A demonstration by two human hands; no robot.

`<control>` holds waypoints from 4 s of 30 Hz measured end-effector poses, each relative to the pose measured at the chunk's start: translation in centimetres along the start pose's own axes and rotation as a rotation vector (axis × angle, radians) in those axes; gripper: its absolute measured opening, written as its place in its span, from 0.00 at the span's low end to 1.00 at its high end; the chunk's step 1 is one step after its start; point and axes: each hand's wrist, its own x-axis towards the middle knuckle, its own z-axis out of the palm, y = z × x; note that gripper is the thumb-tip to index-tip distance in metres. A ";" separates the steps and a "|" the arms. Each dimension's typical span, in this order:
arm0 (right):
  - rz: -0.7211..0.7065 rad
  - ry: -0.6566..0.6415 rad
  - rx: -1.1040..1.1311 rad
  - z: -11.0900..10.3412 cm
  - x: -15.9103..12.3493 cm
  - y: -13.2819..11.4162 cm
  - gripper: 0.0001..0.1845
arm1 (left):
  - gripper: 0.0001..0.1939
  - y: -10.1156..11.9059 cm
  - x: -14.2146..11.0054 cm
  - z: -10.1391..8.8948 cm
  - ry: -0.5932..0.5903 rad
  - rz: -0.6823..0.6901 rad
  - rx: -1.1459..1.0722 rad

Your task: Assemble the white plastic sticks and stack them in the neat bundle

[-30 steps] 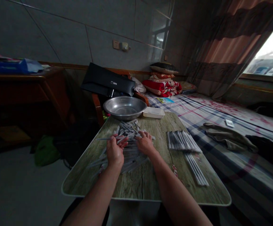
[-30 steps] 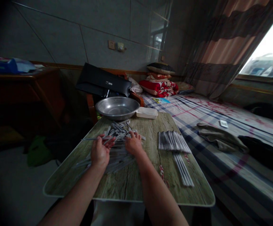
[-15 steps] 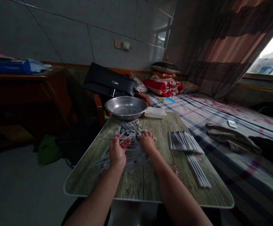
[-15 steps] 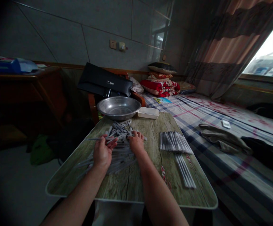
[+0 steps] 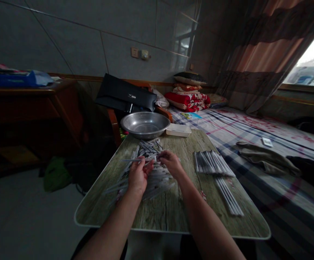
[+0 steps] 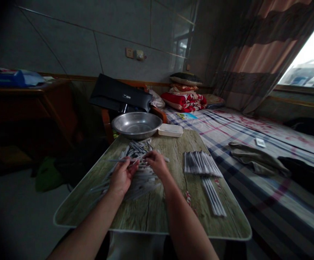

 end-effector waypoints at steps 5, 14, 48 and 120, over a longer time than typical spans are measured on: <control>0.072 -0.127 0.392 1.1 -1.2 -0.8 0.13 | 0.13 -0.1 0.1 -0.1 0.033 -0.013 0.049; 0.105 -0.145 0.449 1.3 -1.6 -1.2 0.16 | 0.23 -0.4 0.0 0.1 -0.027 -0.005 0.074; 0.081 -0.111 0.156 0.7 -1.9 -0.6 0.19 | 0.21 -1.7 0.4 -0.3 -0.082 0.084 0.189; 0.261 -0.125 -0.547 -6.3 -2.2 -3.1 0.07 | 0.20 -1.6 -2.2 0.4 -0.334 0.112 0.554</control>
